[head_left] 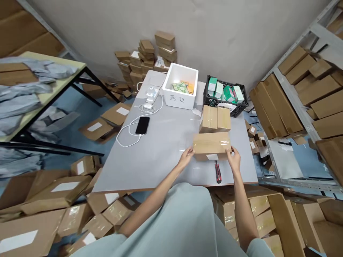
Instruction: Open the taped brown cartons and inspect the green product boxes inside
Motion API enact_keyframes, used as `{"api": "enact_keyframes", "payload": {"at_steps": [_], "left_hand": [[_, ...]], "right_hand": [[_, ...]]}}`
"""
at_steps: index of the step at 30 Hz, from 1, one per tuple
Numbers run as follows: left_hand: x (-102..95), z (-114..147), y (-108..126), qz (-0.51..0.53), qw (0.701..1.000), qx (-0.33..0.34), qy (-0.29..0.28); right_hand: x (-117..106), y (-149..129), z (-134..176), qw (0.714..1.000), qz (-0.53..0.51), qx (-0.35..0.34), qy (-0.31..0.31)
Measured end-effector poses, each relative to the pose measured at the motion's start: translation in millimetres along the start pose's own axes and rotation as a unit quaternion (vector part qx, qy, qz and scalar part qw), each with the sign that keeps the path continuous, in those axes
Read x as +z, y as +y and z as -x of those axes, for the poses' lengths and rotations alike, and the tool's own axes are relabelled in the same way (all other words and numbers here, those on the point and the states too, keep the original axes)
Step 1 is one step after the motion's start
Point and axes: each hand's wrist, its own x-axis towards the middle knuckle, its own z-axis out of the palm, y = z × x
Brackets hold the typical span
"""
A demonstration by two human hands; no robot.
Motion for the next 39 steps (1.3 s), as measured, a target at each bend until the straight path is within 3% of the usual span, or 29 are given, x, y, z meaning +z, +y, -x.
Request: {"api": "enact_keyframes", "payload": {"at_steps": [3, 6, 10, 13, 18, 23, 28, 34, 39], "left_hand": [[-65.4, 27.4, -4.0, -0.013, 0.997, -0.021, 0.077], [-119.2, 58.5, -10.1, -0.027, 0.987, -0.016, 0.158], [-169.2, 94.5, -26.5, -0.042, 0.979, -0.002, 0.197], [-192.0, 115.3, -44.3, -0.045, 0.982, 0.013, 0.185], [-202.0, 122.2, -67.2, -0.025, 0.985, 0.035, 0.165], [-195.9, 79.3, -72.3, 0.004, 0.981, 0.030, 0.192], [-192.9, 40.7, -77.8, 0.022, 0.986, -0.011, 0.166], [-195.0, 35.8, -88.4, 0.027, 0.990, -0.012, 0.138], [-193.3, 34.3, -94.9, 0.022, 0.991, 0.008, 0.129]], "right_hand": [[37.7, -23.9, 44.1, 0.997, -0.044, -0.023, -0.056], [73.2, -33.4, 84.7, 0.988, -0.082, -0.004, -0.131], [105.4, -29.7, 126.8, 0.968, -0.129, 0.058, -0.208], [114.4, -24.3, 144.5, 0.962, -0.145, 0.083, -0.216], [118.2, -27.3, 143.7, 0.965, -0.148, 0.070, -0.204], [135.8, -38.9, 115.9, 0.964, -0.170, 0.052, -0.197], [156.3, -32.2, 97.6, 0.936, -0.197, 0.084, -0.278], [165.2, -17.1, 104.8, 0.933, -0.196, 0.069, -0.295], [175.9, -12.6, 106.5, 0.941, -0.194, 0.047, -0.273]]}}
